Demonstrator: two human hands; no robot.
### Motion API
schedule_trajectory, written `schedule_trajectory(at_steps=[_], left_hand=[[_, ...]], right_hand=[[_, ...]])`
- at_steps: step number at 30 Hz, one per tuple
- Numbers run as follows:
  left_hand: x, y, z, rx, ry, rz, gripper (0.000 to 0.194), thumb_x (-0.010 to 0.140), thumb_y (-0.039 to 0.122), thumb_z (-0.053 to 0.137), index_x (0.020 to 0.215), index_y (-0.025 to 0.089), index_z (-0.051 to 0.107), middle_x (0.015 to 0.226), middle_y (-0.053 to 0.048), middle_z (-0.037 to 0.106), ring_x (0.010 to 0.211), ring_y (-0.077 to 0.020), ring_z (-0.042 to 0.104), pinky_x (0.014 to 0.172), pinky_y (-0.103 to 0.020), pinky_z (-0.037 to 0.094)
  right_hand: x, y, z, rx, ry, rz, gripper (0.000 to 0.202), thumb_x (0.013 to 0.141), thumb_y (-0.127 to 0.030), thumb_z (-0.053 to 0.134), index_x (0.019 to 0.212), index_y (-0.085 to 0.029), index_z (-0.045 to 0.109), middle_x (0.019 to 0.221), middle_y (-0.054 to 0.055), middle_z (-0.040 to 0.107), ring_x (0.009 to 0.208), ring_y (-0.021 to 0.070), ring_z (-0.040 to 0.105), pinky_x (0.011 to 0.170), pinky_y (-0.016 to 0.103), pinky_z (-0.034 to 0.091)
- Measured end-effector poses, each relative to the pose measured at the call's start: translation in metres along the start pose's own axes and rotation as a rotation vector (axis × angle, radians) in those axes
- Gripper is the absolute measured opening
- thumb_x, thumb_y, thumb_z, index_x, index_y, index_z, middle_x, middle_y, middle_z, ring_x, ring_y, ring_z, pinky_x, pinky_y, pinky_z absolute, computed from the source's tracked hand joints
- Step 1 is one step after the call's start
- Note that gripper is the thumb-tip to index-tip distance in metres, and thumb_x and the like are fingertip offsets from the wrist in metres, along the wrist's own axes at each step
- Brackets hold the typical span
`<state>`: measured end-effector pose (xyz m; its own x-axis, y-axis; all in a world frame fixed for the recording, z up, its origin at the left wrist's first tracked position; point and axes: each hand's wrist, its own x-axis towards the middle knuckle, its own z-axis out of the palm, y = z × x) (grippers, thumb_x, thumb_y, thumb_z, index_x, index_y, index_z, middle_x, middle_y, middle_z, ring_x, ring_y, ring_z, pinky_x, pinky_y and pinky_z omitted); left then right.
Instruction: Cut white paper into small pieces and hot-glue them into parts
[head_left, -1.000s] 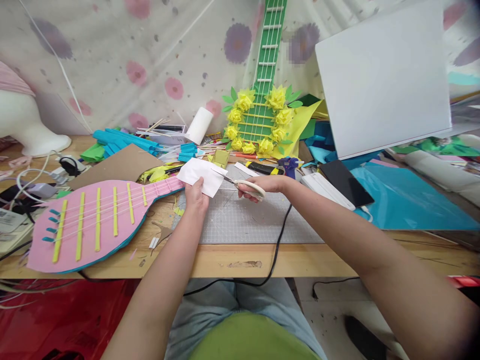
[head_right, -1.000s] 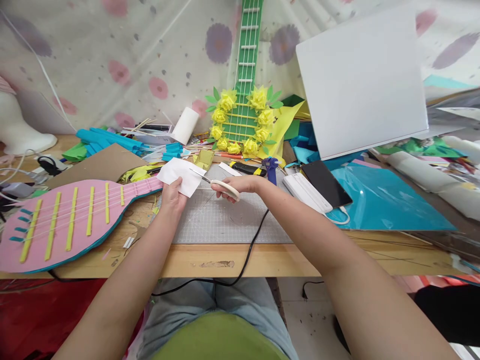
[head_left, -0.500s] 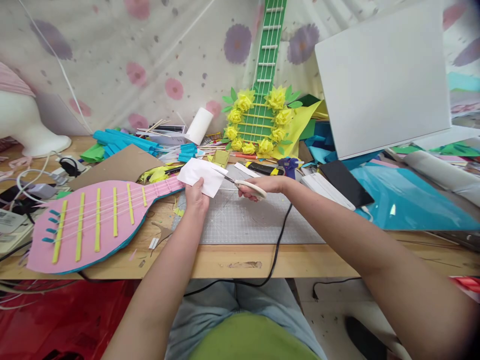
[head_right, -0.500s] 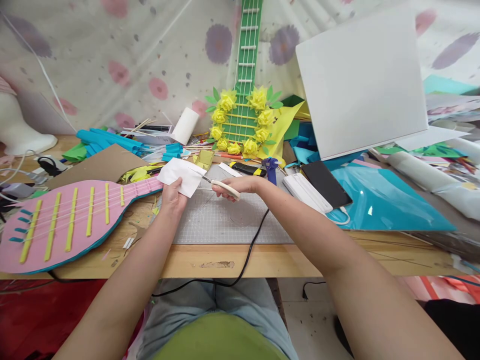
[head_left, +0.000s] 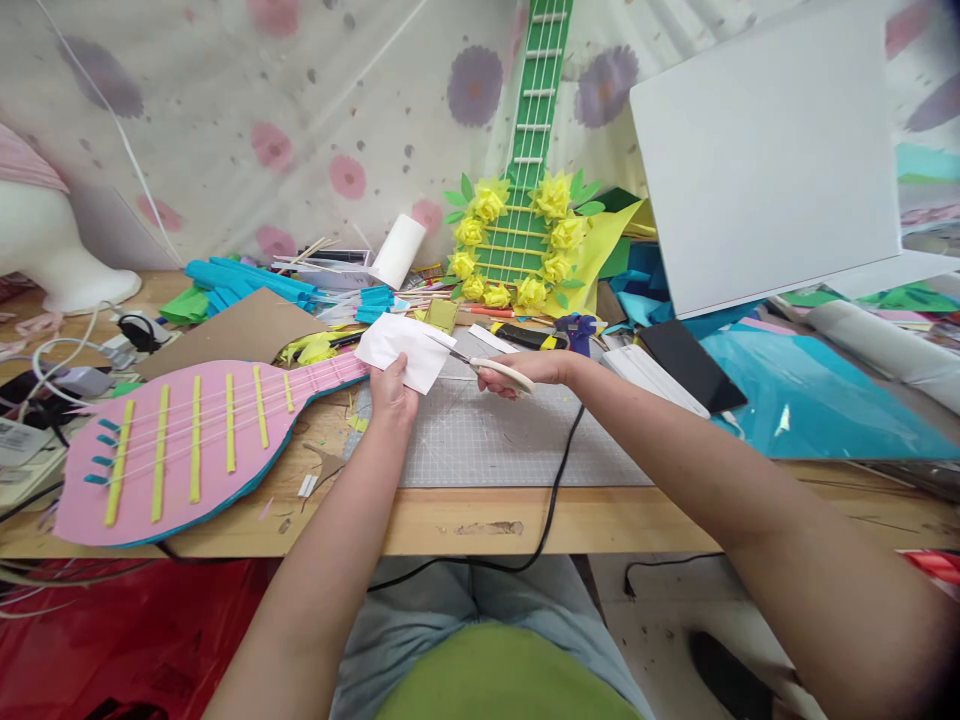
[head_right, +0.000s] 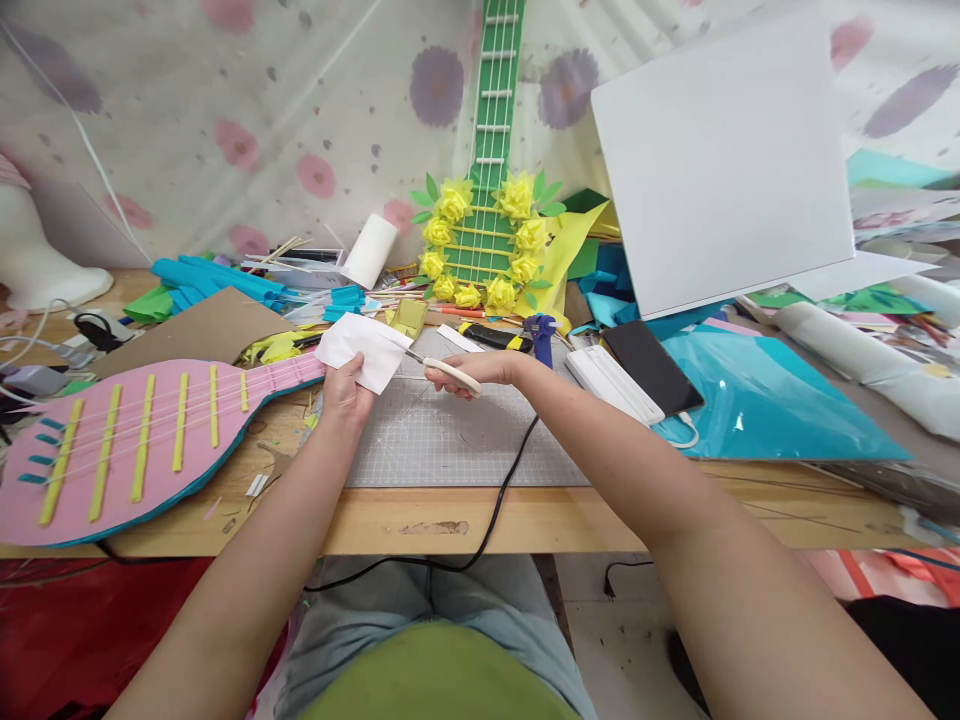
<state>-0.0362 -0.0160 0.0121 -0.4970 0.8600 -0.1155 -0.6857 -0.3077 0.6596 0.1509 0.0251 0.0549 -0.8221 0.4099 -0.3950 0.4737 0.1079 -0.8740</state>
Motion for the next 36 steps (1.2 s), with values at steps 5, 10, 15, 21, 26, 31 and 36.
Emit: schedule_trajectory(at_steps=[5,10,15,21,26,31,36], left_hand=[[0.0001,-0.0002,0.0,-0.024,-0.001,-0.002,0.059,0.07,-0.006,0.046,0.122,0.022,0.048,0.121,-0.007,0.056,0.11,-0.0169,0.053,0.094,-0.033,0.041],[0.0011,-0.001,-0.0008,-0.02,-0.003,0.0,0.06,0.07,-0.006,0.046,0.122,0.024,0.048,0.12,-0.006,0.057,0.109,-0.0164,0.053,0.094,-0.034,0.041],[0.0019,-0.0015,-0.0015,-0.021,-0.012,0.009,0.06,0.07,-0.006,0.046,0.122,0.024,0.049,0.121,-0.007,0.056,0.109,-0.0164,0.054,0.095,-0.034,0.04],[0.0024,-0.0021,-0.0026,0.008,0.0,0.011,0.06,0.069,-0.003,0.051,0.121,0.027,0.049,0.123,-0.006,0.055,0.11,-0.0175,0.053,0.095,-0.035,0.04],[0.0029,-0.0024,-0.0032,-0.011,-0.006,0.013,0.061,0.069,-0.005,0.048,0.121,0.026,0.049,0.121,-0.006,0.056,0.109,-0.0167,0.053,0.094,-0.035,0.041],[0.0032,-0.0028,-0.0036,0.0,0.004,0.005,0.061,0.069,-0.006,0.047,0.121,0.027,0.049,0.121,-0.005,0.056,0.109,-0.0162,0.053,0.093,-0.034,0.042],[0.0021,-0.0032,-0.003,-0.028,-0.012,0.01,0.063,0.068,-0.005,0.048,0.123,0.026,0.047,0.121,-0.006,0.056,0.108,-0.0166,0.054,0.094,-0.035,0.041]], right_hand=[[-0.0009,-0.0057,0.0017,0.013,0.045,0.056,0.046,0.071,-0.059,0.053,0.077,-0.015,0.045,0.058,-0.005,0.038,0.045,0.0031,0.038,0.041,0.017,0.034],[-0.0015,-0.005,0.0009,0.067,0.059,0.075,0.043,0.07,-0.055,0.057,0.078,-0.014,0.046,0.059,-0.005,0.038,0.045,0.003,0.038,0.041,0.017,0.034],[-0.0015,-0.0025,-0.0006,0.068,0.089,0.089,0.043,0.068,-0.054,0.06,0.076,-0.015,0.046,0.059,-0.005,0.039,0.045,0.0024,0.038,0.04,0.016,0.033],[-0.0023,-0.0004,-0.0022,0.067,0.064,0.042,0.043,0.07,-0.056,0.057,0.072,-0.015,0.045,0.055,-0.006,0.037,0.043,0.002,0.035,0.038,0.015,0.031],[-0.0016,0.0013,-0.0035,0.033,0.077,0.039,0.043,0.07,-0.056,0.056,0.07,-0.014,0.045,0.052,-0.007,0.037,0.041,0.0019,0.035,0.037,0.015,0.031],[-0.0025,0.0012,-0.0038,0.016,0.097,0.053,0.043,0.069,-0.055,0.058,0.071,-0.015,0.045,0.052,-0.006,0.038,0.041,0.0024,0.037,0.038,0.016,0.032],[-0.003,0.0005,-0.0035,-0.036,0.093,0.027,0.043,0.07,-0.056,0.056,0.072,-0.014,0.046,0.056,-0.005,0.041,0.044,0.0029,0.04,0.04,0.016,0.035]])
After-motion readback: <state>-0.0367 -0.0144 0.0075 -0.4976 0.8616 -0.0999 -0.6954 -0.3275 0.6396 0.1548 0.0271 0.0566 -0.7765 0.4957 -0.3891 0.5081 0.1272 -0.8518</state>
